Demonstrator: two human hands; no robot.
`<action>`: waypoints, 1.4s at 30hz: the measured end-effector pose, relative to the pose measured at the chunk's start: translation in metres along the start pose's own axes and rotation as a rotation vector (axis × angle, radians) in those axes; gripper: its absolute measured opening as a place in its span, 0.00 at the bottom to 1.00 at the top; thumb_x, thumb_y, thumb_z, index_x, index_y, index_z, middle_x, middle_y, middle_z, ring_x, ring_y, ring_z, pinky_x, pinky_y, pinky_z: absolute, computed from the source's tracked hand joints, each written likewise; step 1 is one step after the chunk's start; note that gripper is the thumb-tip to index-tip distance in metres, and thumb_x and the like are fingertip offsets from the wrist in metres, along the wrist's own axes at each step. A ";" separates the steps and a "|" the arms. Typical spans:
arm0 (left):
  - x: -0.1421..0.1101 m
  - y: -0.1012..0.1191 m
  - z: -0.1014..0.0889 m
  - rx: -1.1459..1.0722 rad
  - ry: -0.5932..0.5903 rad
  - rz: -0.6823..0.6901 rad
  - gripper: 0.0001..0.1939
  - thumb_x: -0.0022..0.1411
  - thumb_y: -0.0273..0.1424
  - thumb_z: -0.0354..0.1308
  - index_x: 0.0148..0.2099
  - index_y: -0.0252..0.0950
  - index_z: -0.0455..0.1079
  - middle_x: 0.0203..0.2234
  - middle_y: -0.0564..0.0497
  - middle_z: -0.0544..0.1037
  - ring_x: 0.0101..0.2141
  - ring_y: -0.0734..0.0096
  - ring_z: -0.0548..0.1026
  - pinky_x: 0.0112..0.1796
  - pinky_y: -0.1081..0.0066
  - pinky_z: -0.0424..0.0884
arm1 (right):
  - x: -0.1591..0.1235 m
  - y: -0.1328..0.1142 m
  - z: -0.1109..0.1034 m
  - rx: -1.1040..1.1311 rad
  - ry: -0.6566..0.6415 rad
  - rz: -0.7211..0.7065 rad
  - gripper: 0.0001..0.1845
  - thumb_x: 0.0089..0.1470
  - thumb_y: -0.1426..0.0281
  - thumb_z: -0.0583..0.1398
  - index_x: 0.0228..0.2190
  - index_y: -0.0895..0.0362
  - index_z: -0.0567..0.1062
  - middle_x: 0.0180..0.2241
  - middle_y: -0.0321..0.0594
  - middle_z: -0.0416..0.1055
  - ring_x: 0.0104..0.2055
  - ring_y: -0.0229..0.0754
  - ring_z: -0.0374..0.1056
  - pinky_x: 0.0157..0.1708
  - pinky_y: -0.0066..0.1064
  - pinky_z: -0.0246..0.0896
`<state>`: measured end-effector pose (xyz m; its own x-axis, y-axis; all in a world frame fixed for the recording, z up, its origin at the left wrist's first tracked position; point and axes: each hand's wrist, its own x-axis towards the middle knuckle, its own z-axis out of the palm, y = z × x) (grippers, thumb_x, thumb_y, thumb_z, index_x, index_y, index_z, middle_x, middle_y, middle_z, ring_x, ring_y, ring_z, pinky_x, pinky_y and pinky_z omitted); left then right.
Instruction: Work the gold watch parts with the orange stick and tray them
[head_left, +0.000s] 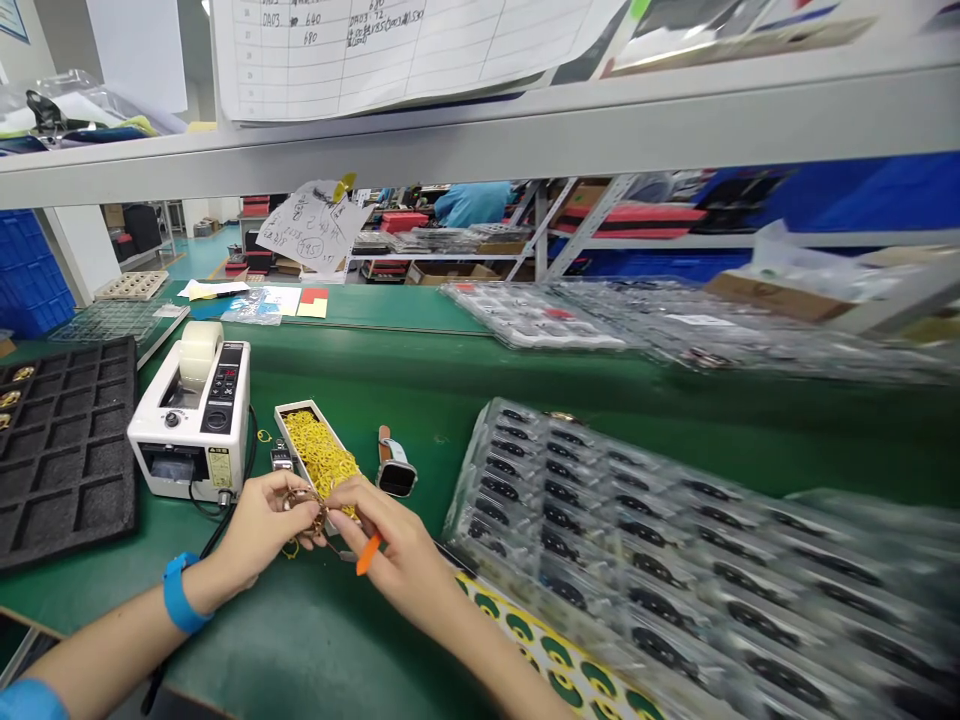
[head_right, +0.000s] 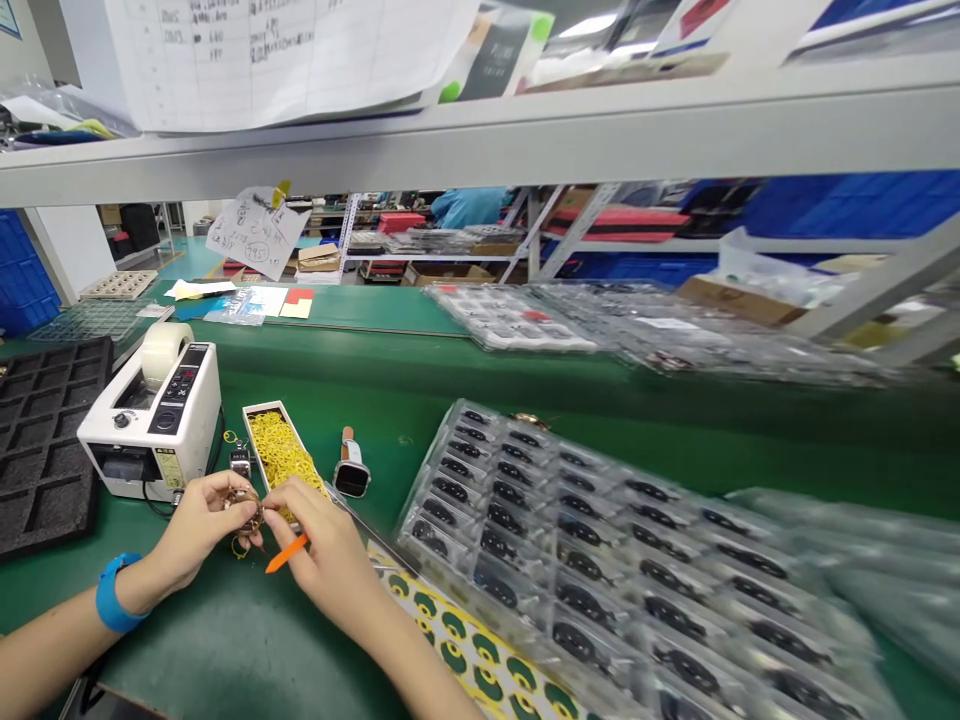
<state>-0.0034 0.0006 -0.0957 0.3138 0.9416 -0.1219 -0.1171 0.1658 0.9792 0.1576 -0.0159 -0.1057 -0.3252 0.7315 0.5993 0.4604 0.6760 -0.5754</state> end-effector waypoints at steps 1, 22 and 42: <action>0.000 0.000 0.000 0.019 -0.011 -0.005 0.16 0.46 0.38 0.65 0.30 0.33 0.65 0.16 0.56 0.69 0.18 0.75 0.70 0.19 0.77 0.62 | -0.001 0.000 0.002 -0.001 0.008 -0.016 0.07 0.61 0.74 0.51 0.32 0.54 0.67 0.29 0.37 0.69 0.31 0.38 0.67 0.30 0.27 0.62; 0.003 -0.015 -0.008 0.447 0.094 0.377 0.09 0.60 0.33 0.54 0.31 0.32 0.67 0.22 0.51 0.70 0.22 0.74 0.69 0.25 0.74 0.65 | 0.001 -0.004 0.018 0.554 0.069 0.737 0.35 0.40 0.34 0.55 0.19 0.56 0.65 0.17 0.30 0.54 0.19 0.33 0.49 0.19 0.26 0.45; -0.010 -0.010 -0.017 1.401 0.170 1.334 0.14 0.66 0.21 0.44 0.50 0.28 0.65 0.35 0.40 0.77 0.34 0.64 0.76 0.33 0.68 0.76 | 0.001 0.010 0.020 1.120 -0.014 0.835 0.31 0.29 0.48 0.71 0.19 0.59 0.65 0.17 0.25 0.49 0.17 0.24 0.34 0.15 0.22 0.27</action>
<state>-0.0212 -0.0060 -0.1067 0.5831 0.2730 0.7652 0.5782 -0.8011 -0.1548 0.1453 -0.0068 -0.1214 -0.2968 0.9448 -0.1386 -0.3753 -0.2489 -0.8929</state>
